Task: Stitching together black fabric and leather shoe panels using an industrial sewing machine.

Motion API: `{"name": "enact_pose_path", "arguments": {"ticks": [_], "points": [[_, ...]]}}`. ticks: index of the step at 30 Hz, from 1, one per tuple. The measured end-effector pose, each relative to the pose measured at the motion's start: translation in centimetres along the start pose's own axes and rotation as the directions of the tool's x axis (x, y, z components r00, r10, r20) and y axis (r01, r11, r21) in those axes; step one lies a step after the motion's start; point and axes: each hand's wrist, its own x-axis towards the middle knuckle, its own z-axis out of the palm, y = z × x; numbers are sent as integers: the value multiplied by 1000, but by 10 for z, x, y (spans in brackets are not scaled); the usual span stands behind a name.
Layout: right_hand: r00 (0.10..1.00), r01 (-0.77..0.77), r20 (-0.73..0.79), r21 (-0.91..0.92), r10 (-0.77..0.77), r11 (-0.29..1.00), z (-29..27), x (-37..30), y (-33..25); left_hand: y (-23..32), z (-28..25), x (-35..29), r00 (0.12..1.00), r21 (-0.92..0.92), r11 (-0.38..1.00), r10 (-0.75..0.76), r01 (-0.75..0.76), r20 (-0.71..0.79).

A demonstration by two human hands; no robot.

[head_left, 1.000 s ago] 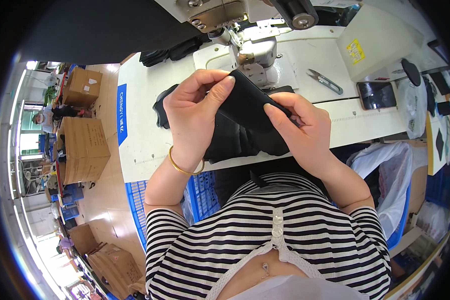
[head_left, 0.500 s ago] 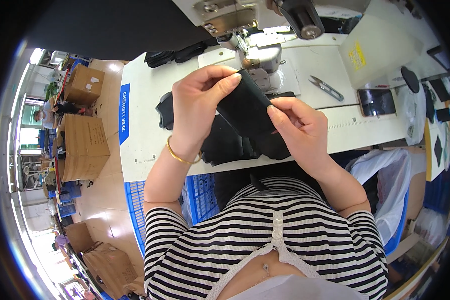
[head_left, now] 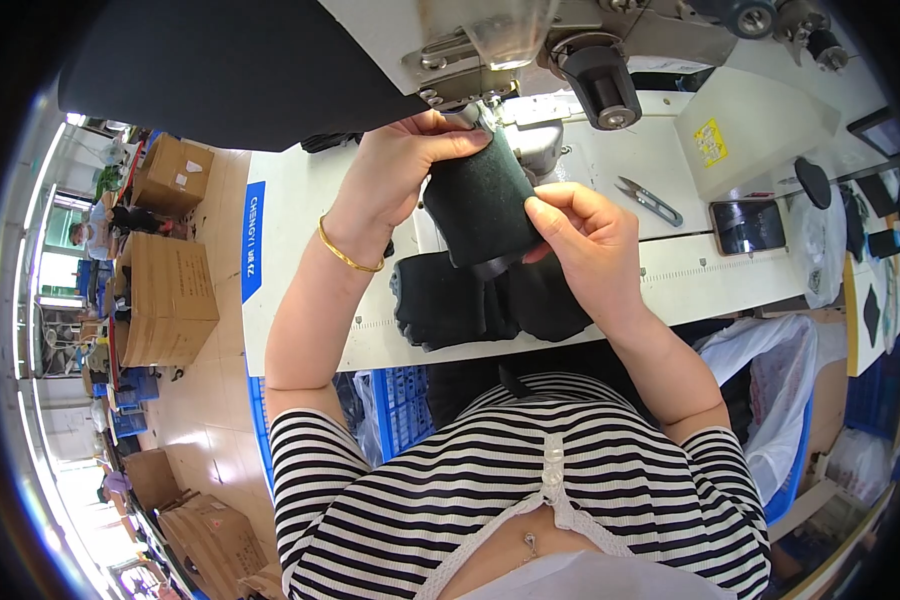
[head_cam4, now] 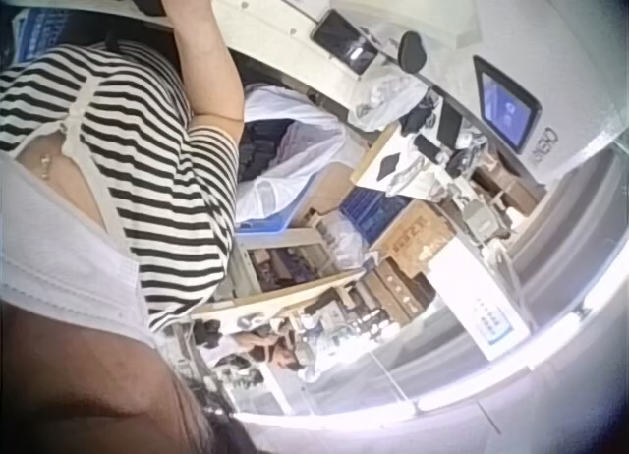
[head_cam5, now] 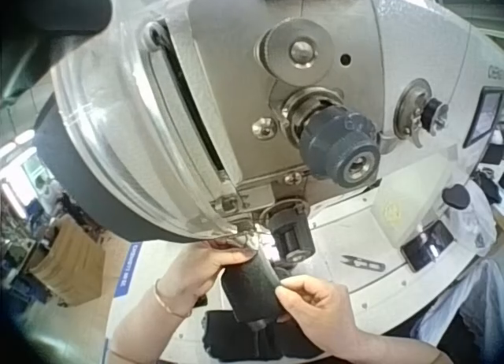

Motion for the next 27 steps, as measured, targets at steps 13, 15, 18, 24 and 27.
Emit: {"name": "enact_pose_path", "arguments": {"ticks": [13,15,18,24,27], "points": [[1000,-4,-12,21,4,1000,1,0,2,-1,-5,3,1000,35,999,-10,10,5],[1000,-2,-12,19,3,1000,1,0,2,-1,-6,3,1000,14,1000,-27,27,-5],[1000,6,-19,19,-5,1000,3,0,2,-1,-4,3,999,-1,999,-39,39,-16],[999,11,-34,9,-10,1000,3,-2,1,-1,3,1,999,-12,1000,-4,4,-39],[999,4,-38,12,-4,1000,5,-3,2,1,2,1,999,-37,999,10,-11,-47]]}}
